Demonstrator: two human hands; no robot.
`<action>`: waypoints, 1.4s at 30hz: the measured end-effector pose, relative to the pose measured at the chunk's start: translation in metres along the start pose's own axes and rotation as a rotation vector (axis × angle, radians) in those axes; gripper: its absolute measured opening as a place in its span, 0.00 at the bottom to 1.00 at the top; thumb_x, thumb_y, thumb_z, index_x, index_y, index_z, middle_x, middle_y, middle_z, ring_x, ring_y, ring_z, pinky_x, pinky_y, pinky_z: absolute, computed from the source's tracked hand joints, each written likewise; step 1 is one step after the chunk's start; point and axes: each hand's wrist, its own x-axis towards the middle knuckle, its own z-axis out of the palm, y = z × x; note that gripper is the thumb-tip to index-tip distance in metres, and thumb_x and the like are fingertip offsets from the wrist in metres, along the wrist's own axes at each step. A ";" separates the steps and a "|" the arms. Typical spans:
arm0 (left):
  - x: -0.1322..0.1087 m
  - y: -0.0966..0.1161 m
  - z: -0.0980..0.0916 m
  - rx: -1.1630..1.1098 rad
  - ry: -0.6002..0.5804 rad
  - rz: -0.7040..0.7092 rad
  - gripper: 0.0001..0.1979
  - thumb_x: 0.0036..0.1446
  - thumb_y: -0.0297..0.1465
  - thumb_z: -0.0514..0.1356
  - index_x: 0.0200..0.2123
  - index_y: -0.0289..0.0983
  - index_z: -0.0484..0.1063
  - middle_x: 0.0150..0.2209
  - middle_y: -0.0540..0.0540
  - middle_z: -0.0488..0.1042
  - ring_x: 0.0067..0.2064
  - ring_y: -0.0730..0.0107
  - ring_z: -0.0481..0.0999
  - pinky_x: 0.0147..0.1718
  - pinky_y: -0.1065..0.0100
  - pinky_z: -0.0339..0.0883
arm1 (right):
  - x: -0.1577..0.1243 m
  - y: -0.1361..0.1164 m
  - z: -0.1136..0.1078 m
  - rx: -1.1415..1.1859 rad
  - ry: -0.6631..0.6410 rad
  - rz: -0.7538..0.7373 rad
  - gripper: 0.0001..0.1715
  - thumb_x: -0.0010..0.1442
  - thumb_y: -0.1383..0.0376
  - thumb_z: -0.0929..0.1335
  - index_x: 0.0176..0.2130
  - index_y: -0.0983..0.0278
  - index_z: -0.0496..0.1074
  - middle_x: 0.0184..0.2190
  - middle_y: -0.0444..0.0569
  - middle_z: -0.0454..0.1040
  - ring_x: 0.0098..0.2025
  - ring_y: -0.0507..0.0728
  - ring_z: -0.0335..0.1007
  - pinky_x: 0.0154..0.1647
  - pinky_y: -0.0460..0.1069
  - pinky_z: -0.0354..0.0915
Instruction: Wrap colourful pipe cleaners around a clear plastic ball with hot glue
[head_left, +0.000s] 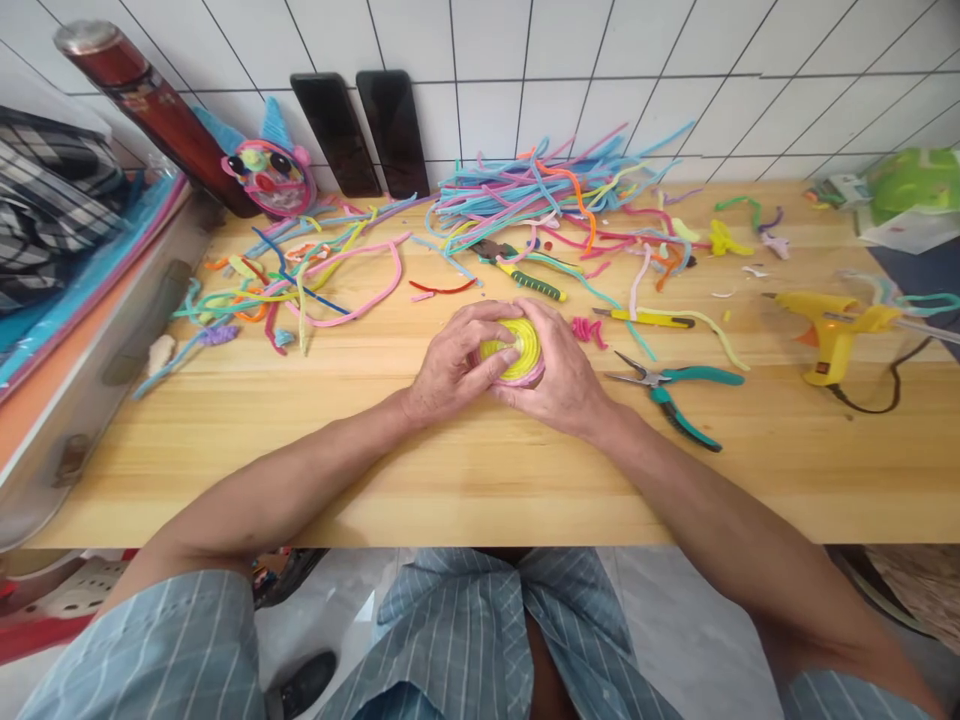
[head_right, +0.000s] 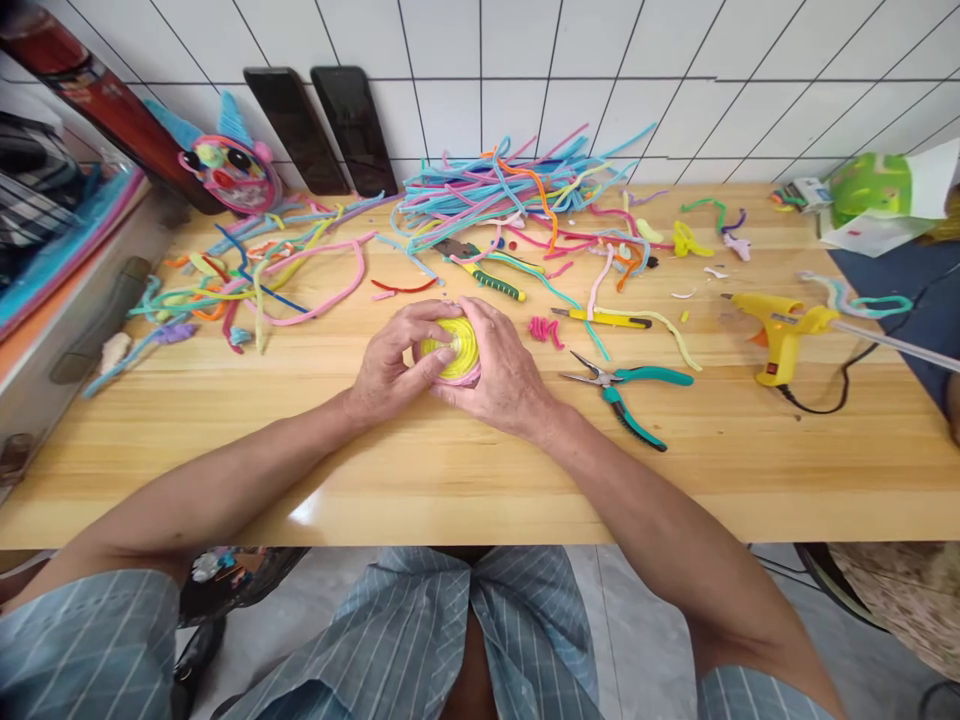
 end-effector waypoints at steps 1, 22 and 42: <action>0.000 -0.002 -0.001 0.009 -0.003 0.008 0.08 0.76 0.39 0.65 0.50 0.41 0.76 0.60 0.37 0.84 0.63 0.58 0.84 0.64 0.50 0.78 | 0.000 0.000 0.000 0.006 -0.002 -0.005 0.62 0.61 0.43 0.81 0.79 0.56 0.55 0.74 0.64 0.70 0.78 0.76 0.65 0.79 0.77 0.62; 0.001 -0.007 -0.006 -0.108 -0.093 0.008 0.13 0.74 0.42 0.65 0.54 0.42 0.76 0.64 0.35 0.81 0.67 0.52 0.81 0.68 0.46 0.74 | -0.005 -0.007 -0.009 -0.057 0.033 -0.094 0.65 0.65 0.43 0.79 0.83 0.58 0.47 0.77 0.66 0.66 0.79 0.76 0.63 0.78 0.76 0.64; 0.004 0.002 0.003 -0.311 -0.090 -0.237 0.14 0.77 0.47 0.59 0.52 0.43 0.73 0.64 0.38 0.78 0.67 0.54 0.77 0.68 0.49 0.70 | -0.002 -0.025 -0.026 -0.373 0.176 -0.365 0.33 0.71 0.64 0.75 0.71 0.55 0.72 0.56 0.58 0.79 0.58 0.67 0.79 0.59 0.64 0.77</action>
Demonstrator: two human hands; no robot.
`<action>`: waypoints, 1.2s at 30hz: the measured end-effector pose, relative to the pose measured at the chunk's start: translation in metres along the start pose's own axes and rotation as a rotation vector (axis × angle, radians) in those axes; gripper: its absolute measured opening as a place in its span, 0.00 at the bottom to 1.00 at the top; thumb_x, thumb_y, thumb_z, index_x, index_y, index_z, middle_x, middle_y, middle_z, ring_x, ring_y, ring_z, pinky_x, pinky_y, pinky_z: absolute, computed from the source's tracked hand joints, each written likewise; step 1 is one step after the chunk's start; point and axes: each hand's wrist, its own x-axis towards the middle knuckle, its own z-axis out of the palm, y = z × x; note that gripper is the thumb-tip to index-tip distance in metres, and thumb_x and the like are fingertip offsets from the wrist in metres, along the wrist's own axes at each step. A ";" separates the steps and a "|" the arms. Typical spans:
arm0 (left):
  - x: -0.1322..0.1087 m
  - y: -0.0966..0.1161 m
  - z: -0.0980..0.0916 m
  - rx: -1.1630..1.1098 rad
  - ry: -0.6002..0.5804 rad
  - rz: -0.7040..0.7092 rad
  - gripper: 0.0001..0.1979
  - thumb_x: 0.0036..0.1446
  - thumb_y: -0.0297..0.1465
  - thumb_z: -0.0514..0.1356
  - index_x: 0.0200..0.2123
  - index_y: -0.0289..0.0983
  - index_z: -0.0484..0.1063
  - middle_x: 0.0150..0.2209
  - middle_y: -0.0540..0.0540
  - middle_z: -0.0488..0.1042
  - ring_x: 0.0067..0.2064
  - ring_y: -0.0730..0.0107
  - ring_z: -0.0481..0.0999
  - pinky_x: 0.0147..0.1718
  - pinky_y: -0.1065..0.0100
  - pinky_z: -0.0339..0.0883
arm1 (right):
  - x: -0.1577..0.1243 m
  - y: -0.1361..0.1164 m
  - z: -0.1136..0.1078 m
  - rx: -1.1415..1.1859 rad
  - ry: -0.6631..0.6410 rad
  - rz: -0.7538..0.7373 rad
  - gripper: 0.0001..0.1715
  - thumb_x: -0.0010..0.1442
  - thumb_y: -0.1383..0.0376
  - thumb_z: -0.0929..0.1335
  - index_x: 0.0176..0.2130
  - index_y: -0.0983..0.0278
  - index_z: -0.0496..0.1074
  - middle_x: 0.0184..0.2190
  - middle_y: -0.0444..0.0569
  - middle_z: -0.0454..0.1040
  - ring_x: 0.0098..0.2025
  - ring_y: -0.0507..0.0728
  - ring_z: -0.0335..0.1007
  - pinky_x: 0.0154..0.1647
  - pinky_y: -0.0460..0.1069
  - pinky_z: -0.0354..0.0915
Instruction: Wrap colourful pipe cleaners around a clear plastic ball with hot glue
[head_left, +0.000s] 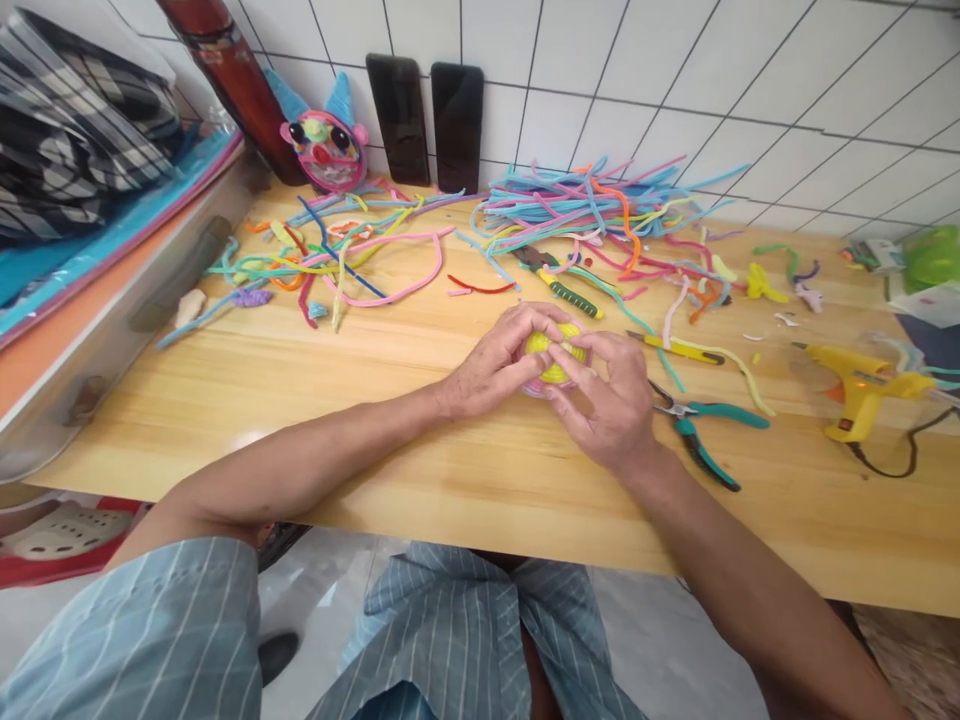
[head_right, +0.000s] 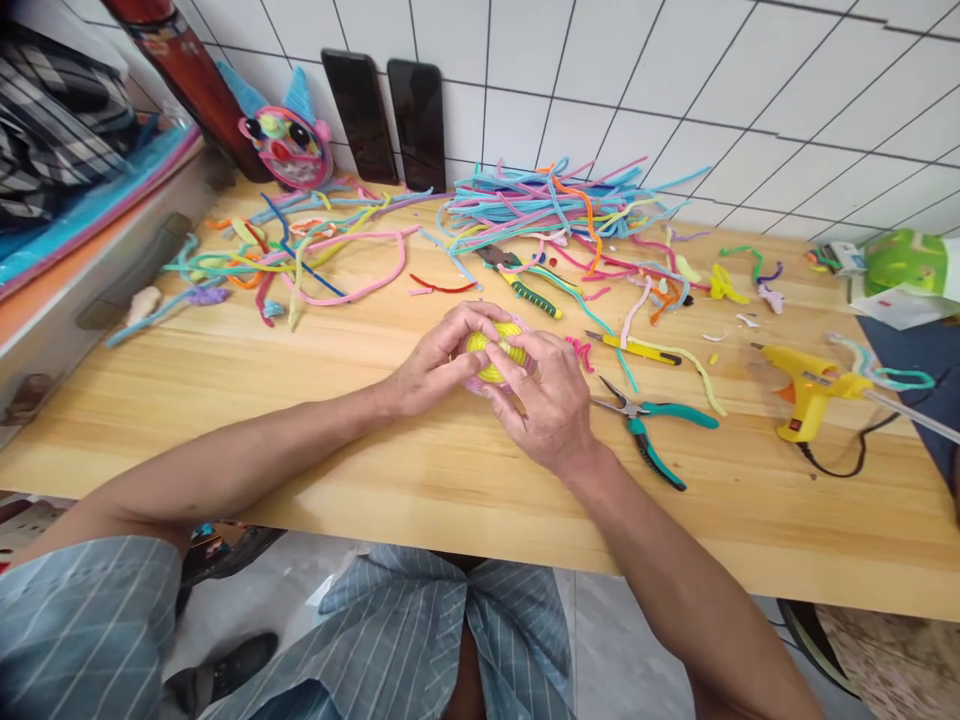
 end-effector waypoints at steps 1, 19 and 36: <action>0.000 -0.001 0.000 -0.006 -0.005 0.000 0.14 0.77 0.47 0.59 0.52 0.43 0.73 0.64 0.38 0.78 0.68 0.53 0.76 0.70 0.48 0.69 | 0.000 0.000 0.000 -0.004 0.000 -0.007 0.33 0.71 0.64 0.75 0.71 0.55 0.72 0.56 0.58 0.79 0.58 0.67 0.79 0.58 0.64 0.77; -0.004 -0.011 0.005 -0.148 0.051 -0.269 0.38 0.73 0.59 0.58 0.71 0.38 0.64 0.70 0.35 0.73 0.72 0.47 0.72 0.75 0.48 0.66 | -0.010 0.006 0.001 -0.031 -0.039 0.074 0.40 0.70 0.59 0.76 0.75 0.51 0.66 0.68 0.62 0.73 0.67 0.72 0.76 0.61 0.69 0.78; 0.005 -0.012 0.008 0.044 0.067 0.058 0.17 0.76 0.45 0.61 0.57 0.41 0.76 0.66 0.34 0.79 0.69 0.53 0.78 0.69 0.45 0.71 | -0.013 0.009 0.008 0.097 -0.060 0.163 0.35 0.68 0.60 0.77 0.71 0.52 0.71 0.68 0.61 0.75 0.69 0.72 0.76 0.63 0.73 0.77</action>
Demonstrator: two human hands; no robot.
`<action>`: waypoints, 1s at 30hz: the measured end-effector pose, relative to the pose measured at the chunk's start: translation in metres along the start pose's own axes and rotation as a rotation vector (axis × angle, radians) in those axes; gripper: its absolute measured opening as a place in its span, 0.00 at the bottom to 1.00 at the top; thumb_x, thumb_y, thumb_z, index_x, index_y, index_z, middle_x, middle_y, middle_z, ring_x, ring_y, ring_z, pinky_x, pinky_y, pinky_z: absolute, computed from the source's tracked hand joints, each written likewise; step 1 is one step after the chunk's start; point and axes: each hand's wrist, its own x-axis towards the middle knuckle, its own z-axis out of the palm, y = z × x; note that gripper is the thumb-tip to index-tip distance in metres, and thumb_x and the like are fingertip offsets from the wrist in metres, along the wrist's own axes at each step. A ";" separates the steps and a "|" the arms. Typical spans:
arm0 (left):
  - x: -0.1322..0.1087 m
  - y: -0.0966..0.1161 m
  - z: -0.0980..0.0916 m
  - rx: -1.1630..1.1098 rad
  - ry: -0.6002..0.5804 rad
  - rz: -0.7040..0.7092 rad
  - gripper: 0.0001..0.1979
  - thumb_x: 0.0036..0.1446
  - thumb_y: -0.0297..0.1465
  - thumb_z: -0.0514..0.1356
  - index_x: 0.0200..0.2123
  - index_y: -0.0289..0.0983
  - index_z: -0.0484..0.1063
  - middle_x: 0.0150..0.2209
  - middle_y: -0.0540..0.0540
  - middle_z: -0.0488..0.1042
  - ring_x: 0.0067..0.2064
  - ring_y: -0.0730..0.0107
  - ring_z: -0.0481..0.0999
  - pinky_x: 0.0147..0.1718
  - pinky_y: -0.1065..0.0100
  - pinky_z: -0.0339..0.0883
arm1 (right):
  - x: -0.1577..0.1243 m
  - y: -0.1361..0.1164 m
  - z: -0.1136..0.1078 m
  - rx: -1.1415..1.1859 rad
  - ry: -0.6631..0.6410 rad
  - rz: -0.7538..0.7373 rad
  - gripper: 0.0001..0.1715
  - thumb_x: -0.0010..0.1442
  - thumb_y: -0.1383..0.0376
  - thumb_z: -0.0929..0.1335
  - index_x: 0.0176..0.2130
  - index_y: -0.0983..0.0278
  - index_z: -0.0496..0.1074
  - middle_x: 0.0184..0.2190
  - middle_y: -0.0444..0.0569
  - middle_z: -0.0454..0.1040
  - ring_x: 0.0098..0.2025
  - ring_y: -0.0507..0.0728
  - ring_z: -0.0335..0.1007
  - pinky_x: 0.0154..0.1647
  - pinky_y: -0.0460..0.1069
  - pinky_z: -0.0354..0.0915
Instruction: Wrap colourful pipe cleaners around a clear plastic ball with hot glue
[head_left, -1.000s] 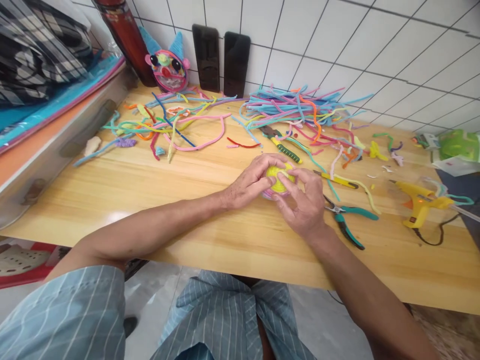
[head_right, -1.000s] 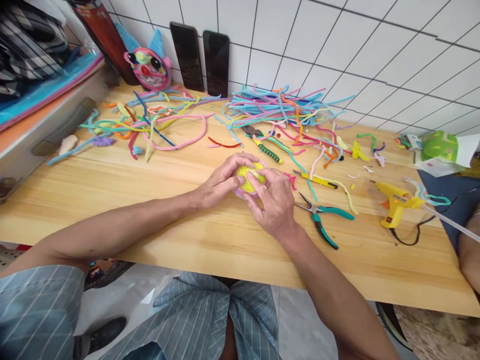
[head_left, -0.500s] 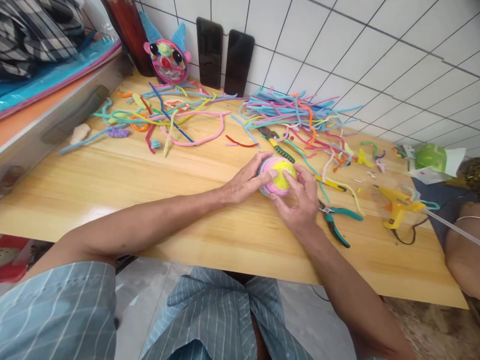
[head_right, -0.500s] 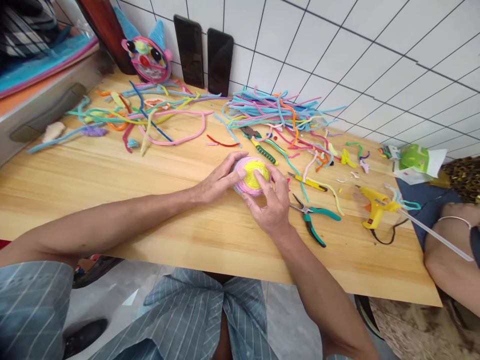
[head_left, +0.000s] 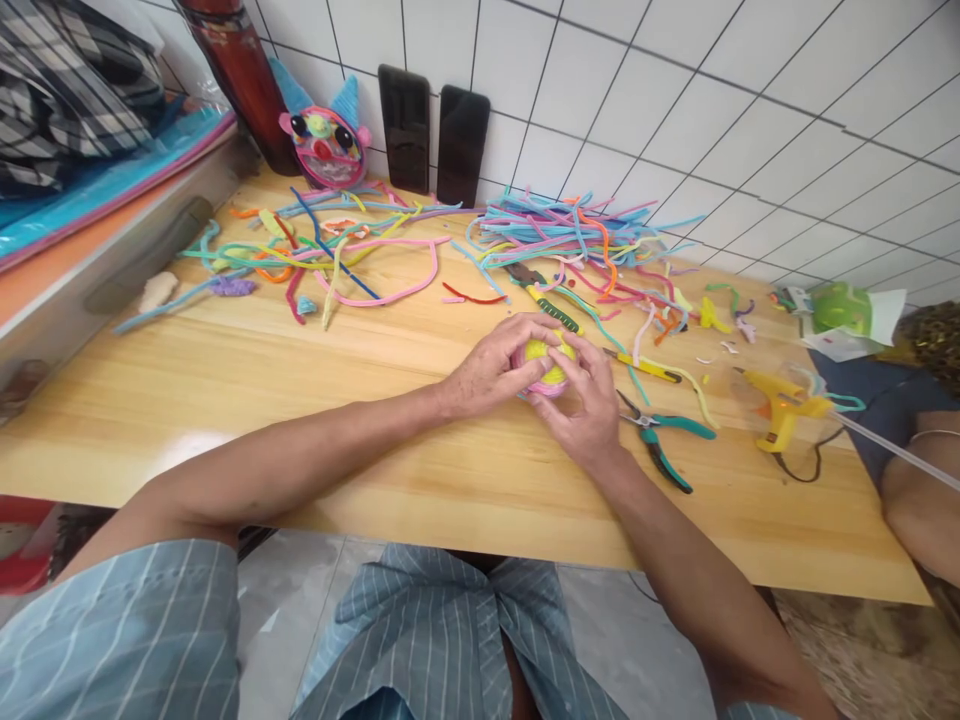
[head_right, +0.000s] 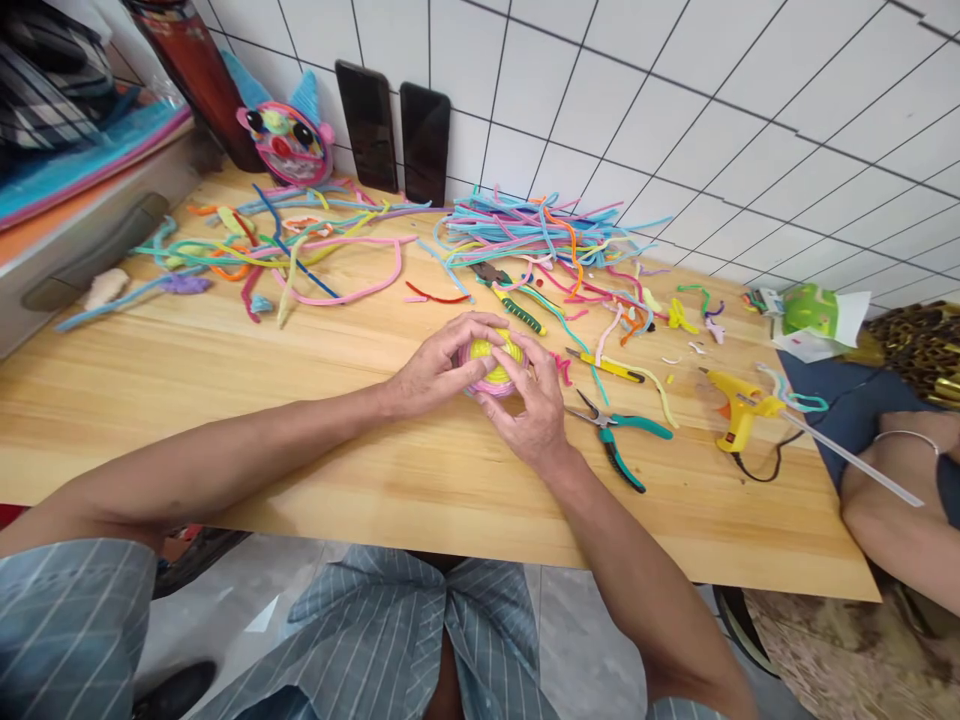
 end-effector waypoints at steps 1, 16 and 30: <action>0.000 0.000 0.001 -0.022 0.006 -0.015 0.17 0.76 0.46 0.61 0.57 0.41 0.76 0.66 0.35 0.79 0.68 0.53 0.78 0.69 0.46 0.71 | 0.000 0.000 0.001 0.008 0.001 0.006 0.36 0.68 0.61 0.77 0.71 0.52 0.70 0.68 0.61 0.75 0.70 0.72 0.75 0.63 0.73 0.77; 0.000 -0.005 0.001 0.010 -0.016 0.035 0.27 0.72 0.52 0.65 0.65 0.43 0.75 0.68 0.34 0.78 0.72 0.49 0.75 0.74 0.43 0.66 | 0.005 -0.007 -0.009 -0.146 -0.008 -0.089 0.43 0.69 0.63 0.73 0.78 0.54 0.63 0.68 0.63 0.75 0.68 0.74 0.76 0.63 0.73 0.77; -0.011 -0.005 -0.006 -0.194 -0.076 -0.303 0.52 0.62 0.59 0.70 0.77 0.35 0.58 0.77 0.28 0.65 0.78 0.40 0.68 0.77 0.45 0.65 | 0.000 -0.001 -0.007 -0.130 -0.030 0.087 0.45 0.73 0.52 0.73 0.79 0.59 0.59 0.70 0.66 0.74 0.71 0.73 0.74 0.70 0.73 0.74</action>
